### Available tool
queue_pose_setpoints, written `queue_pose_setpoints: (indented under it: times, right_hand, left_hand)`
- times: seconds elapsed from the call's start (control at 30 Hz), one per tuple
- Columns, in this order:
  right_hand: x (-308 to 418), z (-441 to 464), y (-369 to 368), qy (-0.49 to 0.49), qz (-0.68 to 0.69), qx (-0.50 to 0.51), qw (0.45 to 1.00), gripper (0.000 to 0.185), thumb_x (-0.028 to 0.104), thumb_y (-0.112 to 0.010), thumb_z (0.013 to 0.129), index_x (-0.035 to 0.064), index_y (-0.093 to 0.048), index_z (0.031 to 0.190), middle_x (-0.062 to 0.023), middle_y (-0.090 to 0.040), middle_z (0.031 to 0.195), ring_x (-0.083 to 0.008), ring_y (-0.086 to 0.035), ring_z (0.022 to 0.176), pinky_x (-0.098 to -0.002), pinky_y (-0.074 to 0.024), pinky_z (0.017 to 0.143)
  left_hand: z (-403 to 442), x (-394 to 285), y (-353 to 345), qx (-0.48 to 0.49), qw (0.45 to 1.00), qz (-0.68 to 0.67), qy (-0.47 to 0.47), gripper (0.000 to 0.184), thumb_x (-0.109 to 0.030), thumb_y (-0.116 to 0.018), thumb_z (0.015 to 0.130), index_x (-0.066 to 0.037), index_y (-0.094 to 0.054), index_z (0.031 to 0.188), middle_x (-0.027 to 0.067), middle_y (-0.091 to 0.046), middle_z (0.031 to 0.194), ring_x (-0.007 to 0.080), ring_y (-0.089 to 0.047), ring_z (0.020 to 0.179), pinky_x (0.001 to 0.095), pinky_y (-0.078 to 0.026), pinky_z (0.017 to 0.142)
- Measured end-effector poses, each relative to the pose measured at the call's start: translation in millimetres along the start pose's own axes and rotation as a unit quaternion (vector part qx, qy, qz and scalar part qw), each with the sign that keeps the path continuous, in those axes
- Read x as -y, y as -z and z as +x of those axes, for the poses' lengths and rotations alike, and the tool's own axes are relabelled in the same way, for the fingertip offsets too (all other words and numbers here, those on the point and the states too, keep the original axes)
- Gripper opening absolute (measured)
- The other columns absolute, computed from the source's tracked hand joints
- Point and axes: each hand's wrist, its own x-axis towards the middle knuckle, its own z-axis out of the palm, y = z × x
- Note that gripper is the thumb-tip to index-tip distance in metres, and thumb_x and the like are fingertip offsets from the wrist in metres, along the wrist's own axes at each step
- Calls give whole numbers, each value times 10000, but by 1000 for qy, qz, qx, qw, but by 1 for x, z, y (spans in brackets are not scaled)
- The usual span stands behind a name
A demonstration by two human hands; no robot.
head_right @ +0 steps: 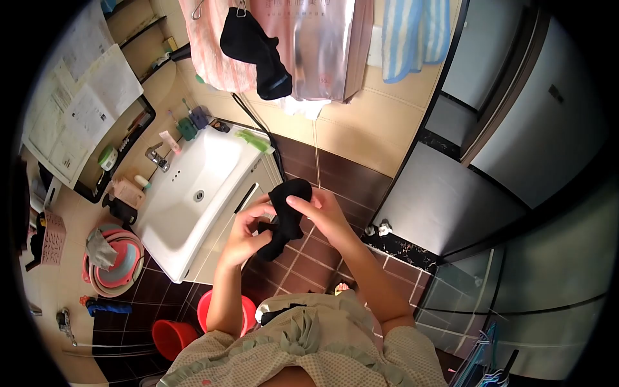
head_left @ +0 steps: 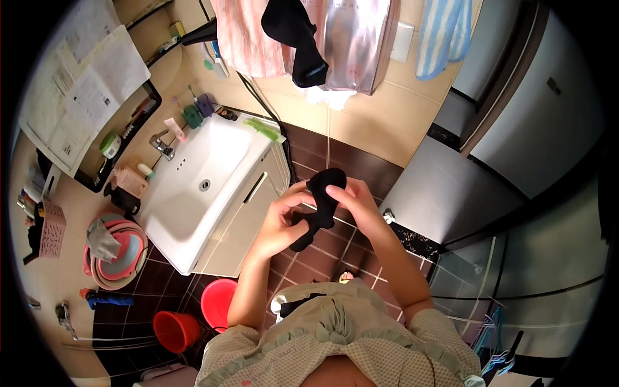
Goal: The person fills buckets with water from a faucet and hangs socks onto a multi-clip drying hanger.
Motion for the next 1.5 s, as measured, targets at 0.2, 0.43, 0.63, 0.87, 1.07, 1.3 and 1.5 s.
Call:
queue_pose_setpoints:
  times: [0.2,0.43,0.63,0.87,1.07,1.3,1.5]
  right_hand:
    - [24,12,-4,121,-13,-120,985,120,74,-613,791,-25,-599,858,-7,-592,750,-41,-522,655,-177,-421,576]
    - [51,23,-11,145,-52,-76,985,137,107,-605,800,-20,-591,850,-11,-587,734,-55,-520,659,-199,-426,600]
    - [84,43,-8,198,-15,-84,977,170,84,-599,795,-20,-563,925,-27,-585,819,-70,-533,758,-208,-429,674]
    - [128,78,22,222,-23,-5,975,233,74,-591,799,-15,-524,1004,-31,-576,900,-75,-532,830,-206,-422,738]
    - [178,111,46,257,-87,-16,962,211,154,-539,827,4,-596,965,-11,-586,862,-52,-519,788,-183,-397,705]
    - [226,163,33,364,-183,-1,913,284,170,-632,777,10,-605,1009,25,-565,726,-25,-483,616,-167,-396,571]
    - [243,199,12,406,-351,-69,841,466,356,-716,658,0,-624,943,-83,-636,675,-130,-611,591,-245,-475,547]
  left_hand:
    - [7,-26,21,-8,994,-29,109,443,93,-434,663,-32,-556,1070,80,-499,1144,49,-529,715,161,-402,577]
    - [37,-33,15,24,999,46,15,406,-59,-640,733,-38,-508,1116,46,-574,993,106,-530,902,228,-412,785]
    - [86,-48,0,-84,996,-17,-6,92,-80,-503,872,1,-545,879,-11,-573,803,33,-498,747,174,-390,670]
    - [136,-78,-15,-118,984,-77,-113,85,-9,-539,835,-15,-523,918,-3,-583,827,25,-510,721,151,-391,638]
    - [169,-100,-30,-171,969,-70,-164,64,-13,-548,832,-13,-517,887,-11,-556,785,13,-506,679,142,-390,602]
    - [195,-114,-43,-252,951,-87,-154,104,-80,-565,835,-31,-512,910,-30,-511,769,12,-467,674,159,-375,608]
    - [205,-117,-44,-275,941,-90,-173,120,-111,-559,841,-48,-500,925,-51,-474,755,15,-423,664,168,-345,603]
